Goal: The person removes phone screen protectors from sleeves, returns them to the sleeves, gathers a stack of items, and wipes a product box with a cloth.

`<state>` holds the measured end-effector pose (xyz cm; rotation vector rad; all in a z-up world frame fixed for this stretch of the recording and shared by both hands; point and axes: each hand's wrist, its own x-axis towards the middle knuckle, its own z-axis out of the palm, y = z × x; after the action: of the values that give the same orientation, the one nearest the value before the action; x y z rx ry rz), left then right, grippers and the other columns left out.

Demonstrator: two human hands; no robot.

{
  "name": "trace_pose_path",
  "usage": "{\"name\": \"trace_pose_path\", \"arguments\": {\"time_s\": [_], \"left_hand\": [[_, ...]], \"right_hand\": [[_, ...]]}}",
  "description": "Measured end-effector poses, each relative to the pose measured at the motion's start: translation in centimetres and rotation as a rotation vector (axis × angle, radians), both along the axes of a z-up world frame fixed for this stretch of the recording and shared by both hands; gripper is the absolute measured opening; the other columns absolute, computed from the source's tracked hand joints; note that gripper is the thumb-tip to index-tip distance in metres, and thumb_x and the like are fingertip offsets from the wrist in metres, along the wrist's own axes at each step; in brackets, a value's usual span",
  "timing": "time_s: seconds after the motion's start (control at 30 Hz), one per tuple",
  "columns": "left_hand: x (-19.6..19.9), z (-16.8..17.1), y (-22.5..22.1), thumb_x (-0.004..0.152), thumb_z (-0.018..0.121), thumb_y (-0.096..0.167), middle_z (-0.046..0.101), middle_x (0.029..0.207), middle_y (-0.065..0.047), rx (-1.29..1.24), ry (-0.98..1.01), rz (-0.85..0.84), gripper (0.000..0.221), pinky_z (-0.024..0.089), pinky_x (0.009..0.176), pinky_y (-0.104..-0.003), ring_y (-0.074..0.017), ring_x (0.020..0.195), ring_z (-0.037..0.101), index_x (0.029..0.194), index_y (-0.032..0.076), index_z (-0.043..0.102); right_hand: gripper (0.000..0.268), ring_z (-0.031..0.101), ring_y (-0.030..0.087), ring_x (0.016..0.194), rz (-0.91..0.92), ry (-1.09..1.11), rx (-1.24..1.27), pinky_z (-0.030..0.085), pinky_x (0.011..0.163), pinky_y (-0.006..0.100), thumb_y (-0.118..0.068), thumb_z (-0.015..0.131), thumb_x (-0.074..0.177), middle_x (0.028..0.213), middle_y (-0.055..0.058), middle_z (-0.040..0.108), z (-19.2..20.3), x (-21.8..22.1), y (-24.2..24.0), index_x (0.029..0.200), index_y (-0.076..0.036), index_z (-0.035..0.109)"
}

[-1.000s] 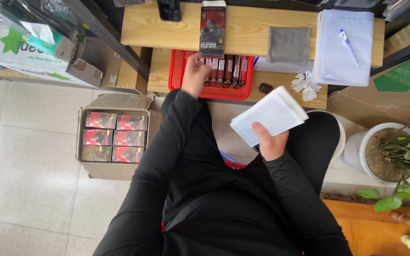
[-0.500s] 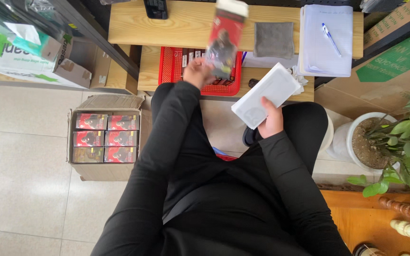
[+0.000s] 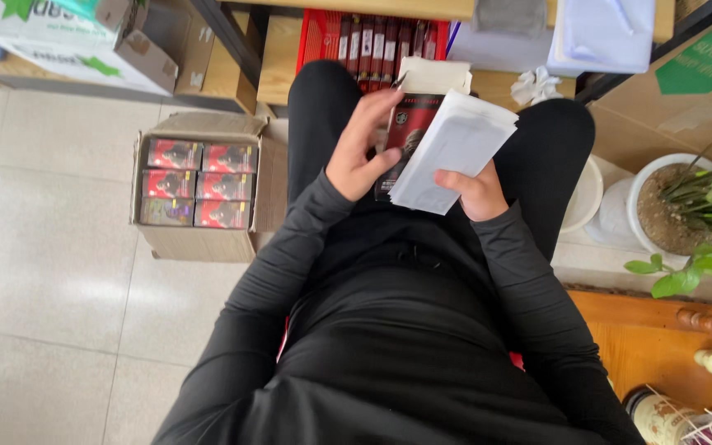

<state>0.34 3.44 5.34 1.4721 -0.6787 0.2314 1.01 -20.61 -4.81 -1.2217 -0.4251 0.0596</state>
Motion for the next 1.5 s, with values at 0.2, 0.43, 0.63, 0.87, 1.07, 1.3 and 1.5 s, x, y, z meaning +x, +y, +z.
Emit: {"name": "trace_pose_path", "arguments": {"time_s": [0.2,0.43,0.63,0.87,1.07,1.3,1.5], "left_hand": [[-2.4,3.9,0.9,0.088,0.079,0.023,0.061,0.109,-0.008,0.190,-0.227,0.212,0.040,0.054,0.084,-0.039,-0.0322,0.094,0.066,0.125,0.016,0.064],[-7.3,2.6,0.2,0.071,0.091,0.029,0.052,0.071,-0.003,0.294,-0.077,0.216,0.057,0.051,0.053,-0.034,-0.0230,0.058,0.059,0.117,0.019,0.058],[-9.1,1.8,-1.7,0.069,0.088,0.019,0.067,0.075,-0.011,0.323,0.082,0.153,0.051,0.055,0.058,-0.036,-0.0314,0.062,0.067,0.105,0.017,0.053],[-8.7,0.8,-1.1,0.067,0.091,0.021,0.067,0.076,-0.016,0.279,0.171,0.121,0.054,0.056,0.059,-0.038,-0.0324,0.068,0.070,0.100,0.009,0.050],[-9.1,-0.1,-1.2,0.068,0.091,0.022,0.068,0.076,-0.013,0.253,0.189,0.126,0.055,0.054,0.061,-0.035,-0.0299,0.070,0.070,0.102,0.012,0.048],[-9.0,0.1,-1.8,0.072,0.089,0.015,0.073,0.096,-0.011,0.168,0.226,0.072,0.064,0.057,0.076,-0.036,-0.0278,0.090,0.072,0.121,0.016,0.048],[-8.7,-0.2,-1.4,0.070,0.090,0.010,0.074,0.095,-0.011,0.012,0.282,0.067,0.054,0.057,0.078,-0.033,-0.0199,0.094,0.071,0.113,0.010,0.058]], "right_hand": [[0.049,0.063,0.027,0.101,0.079,-0.176,-0.071,0.056,0.084,0.047,0.005,0.077,0.073,0.106,0.020,0.065,6.0,-5.7,1.6,0.117,0.003,0.057],[0.047,0.066,0.025,0.096,-0.079,-0.266,0.140,0.058,0.085,0.034,-0.029,0.076,0.081,0.104,0.017,0.060,10.1,-7.0,-2.9,0.116,-0.006,0.053],[0.047,0.064,0.031,0.091,-0.080,-0.529,0.153,0.052,0.101,0.057,-0.043,0.076,0.080,0.097,0.016,0.057,13.9,-5.5,-1.4,0.107,-0.010,0.057],[0.061,0.065,0.031,0.087,-0.036,-0.694,-0.075,0.041,0.103,0.072,-0.008,0.088,0.069,0.092,0.018,0.063,12.2,-4.6,-1.1,0.121,-0.007,0.057],[0.055,0.066,0.024,0.091,-0.011,-0.536,-0.258,0.044,0.104,0.063,-0.002,0.086,0.072,0.094,0.014,0.064,13.6,-6.3,-1.7,0.120,-0.003,0.058],[0.034,0.069,0.031,0.087,0.032,-0.422,-0.366,0.050,0.092,0.062,0.001,0.082,0.077,0.087,0.018,0.067,13.2,-6.9,0.1,0.105,0.002,0.062],[0.045,0.064,0.033,0.101,-0.183,-0.439,-0.598,0.047,0.083,0.042,-0.027,0.087,0.079,0.110,0.016,0.059,13.9,-7.5,1.1,0.102,0.005,0.066]]}}
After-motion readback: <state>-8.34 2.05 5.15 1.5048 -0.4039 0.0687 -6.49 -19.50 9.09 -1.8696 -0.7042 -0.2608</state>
